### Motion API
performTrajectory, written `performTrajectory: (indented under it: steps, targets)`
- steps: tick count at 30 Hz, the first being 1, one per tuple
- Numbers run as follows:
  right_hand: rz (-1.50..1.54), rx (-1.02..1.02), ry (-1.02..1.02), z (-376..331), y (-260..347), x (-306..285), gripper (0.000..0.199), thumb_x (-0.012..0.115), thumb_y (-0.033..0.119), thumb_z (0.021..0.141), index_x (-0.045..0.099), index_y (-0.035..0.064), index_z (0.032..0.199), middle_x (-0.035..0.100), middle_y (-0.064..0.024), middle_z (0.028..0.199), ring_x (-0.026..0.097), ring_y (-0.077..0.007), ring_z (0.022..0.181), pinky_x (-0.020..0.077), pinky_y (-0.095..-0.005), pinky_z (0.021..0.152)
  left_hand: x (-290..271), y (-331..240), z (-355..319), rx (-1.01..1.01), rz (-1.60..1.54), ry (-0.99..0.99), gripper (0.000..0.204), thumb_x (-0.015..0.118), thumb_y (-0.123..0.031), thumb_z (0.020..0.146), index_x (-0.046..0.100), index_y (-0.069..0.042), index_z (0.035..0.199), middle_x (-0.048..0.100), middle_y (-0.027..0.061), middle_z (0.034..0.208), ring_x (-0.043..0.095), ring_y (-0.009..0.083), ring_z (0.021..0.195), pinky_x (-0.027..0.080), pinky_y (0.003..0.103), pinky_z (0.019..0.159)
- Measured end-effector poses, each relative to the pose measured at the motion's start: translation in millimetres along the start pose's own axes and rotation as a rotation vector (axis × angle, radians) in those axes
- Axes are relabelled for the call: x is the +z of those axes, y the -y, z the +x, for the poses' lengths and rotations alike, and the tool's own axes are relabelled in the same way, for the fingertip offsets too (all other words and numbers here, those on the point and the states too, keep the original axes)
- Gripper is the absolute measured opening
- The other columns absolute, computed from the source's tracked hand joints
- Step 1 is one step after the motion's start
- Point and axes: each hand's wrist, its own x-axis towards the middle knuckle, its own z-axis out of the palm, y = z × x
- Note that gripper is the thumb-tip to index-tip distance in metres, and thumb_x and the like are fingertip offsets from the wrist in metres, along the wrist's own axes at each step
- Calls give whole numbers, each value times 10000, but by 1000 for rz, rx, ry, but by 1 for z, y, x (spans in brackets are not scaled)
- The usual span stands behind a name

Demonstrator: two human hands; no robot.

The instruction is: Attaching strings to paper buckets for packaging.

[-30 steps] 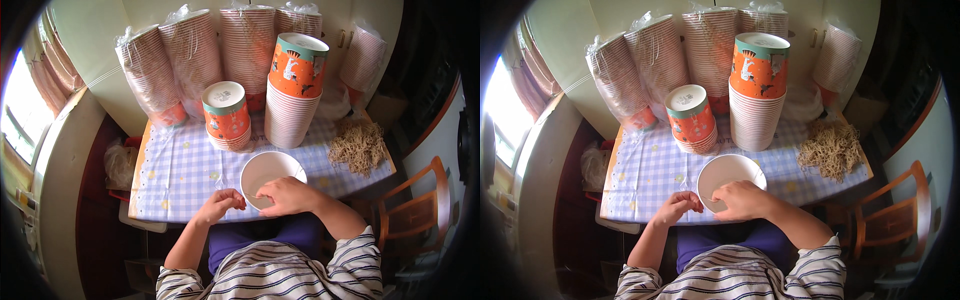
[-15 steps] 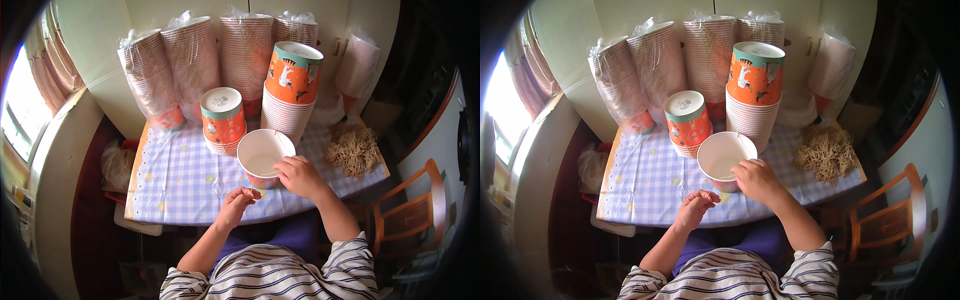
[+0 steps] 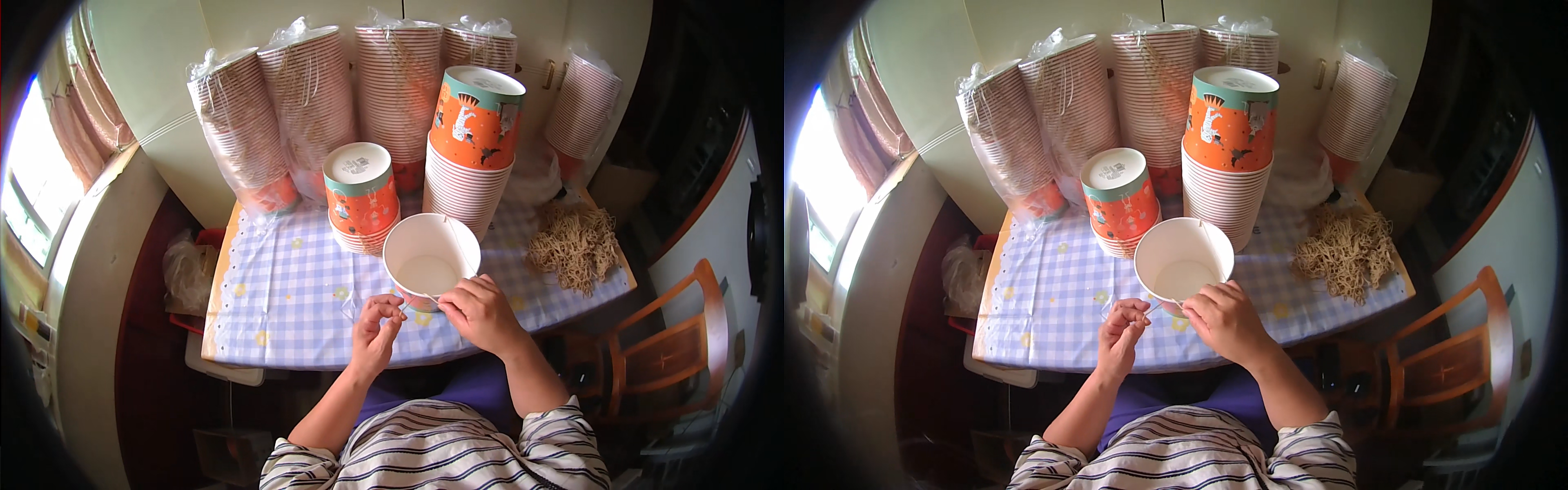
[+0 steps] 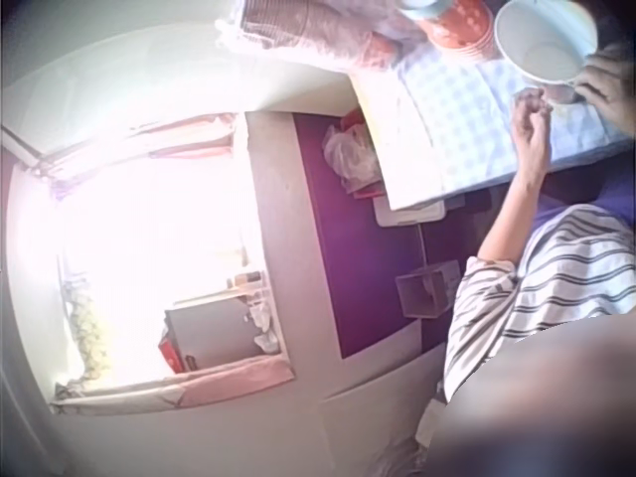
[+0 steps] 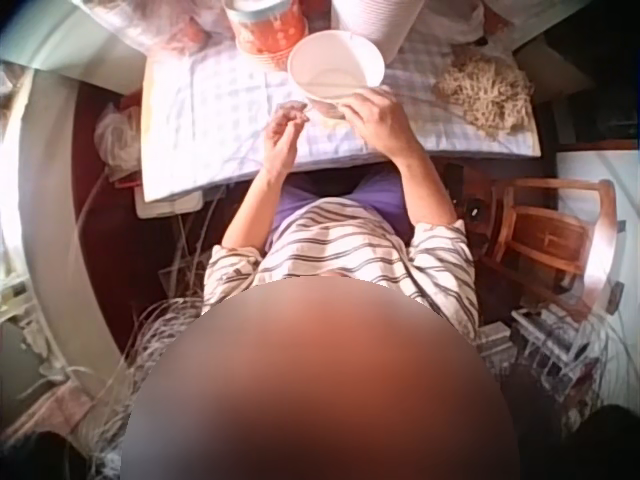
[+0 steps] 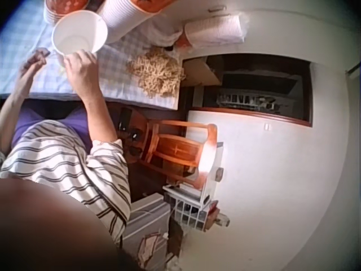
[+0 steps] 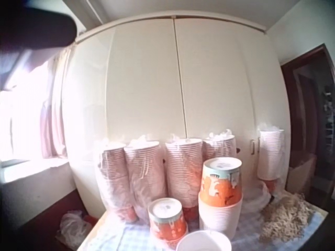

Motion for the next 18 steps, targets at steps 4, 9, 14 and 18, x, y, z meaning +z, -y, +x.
performTrajectory:
  steps: [4, 9, 14, 18]
  targets:
    - [71, -88, 26, 7, 1, 3, 153, 701, 40, 706, 623, 74, 833, 602, -59, 773, 593, -244, 724, 452, -354, 685, -3, -3, 9, -17, -131, 82, 95, 502, -46, 900, 587, -11, 874, 621, 124, 1063, 540, 186, 1031, 412, 342, 914]
    - [218, -104, 61, 30, -1, -8, 207, 694, 15, 688, 638, 61, 882, 602, -71, 780, 594, -272, 738, 471, -373, 691, 0, -4, 23, -73, -334, 60, 101, 502, -54, 907, 589, -19, 867, 653, 132, 1009, 579, 215, 1016, 410, 357, 934]
    - [259, -221, 112, 52, -2, -10, 151, 682, 40, 716, 643, 61, 860, 609, -74, 777, 610, -252, 780, 481, -375, 730, -3, 0, 31, -233, -394, 30, 96, 514, -60, 899, 580, 9, 903, 656, 138, 938, 623, 184, 894, 463, 282, 798]
    - [300, -245, 167, 62, 0, -7, 129, 658, 48, 735, 655, 64, 863, 634, -79, 795, 614, -254, 794, 479, -378, 752, -2, -2, 31, -265, -404, 48, 116, 579, -45, 885, 608, 17, 978, 651, 70, 916, 600, 120, 872, 461, 238, 795]
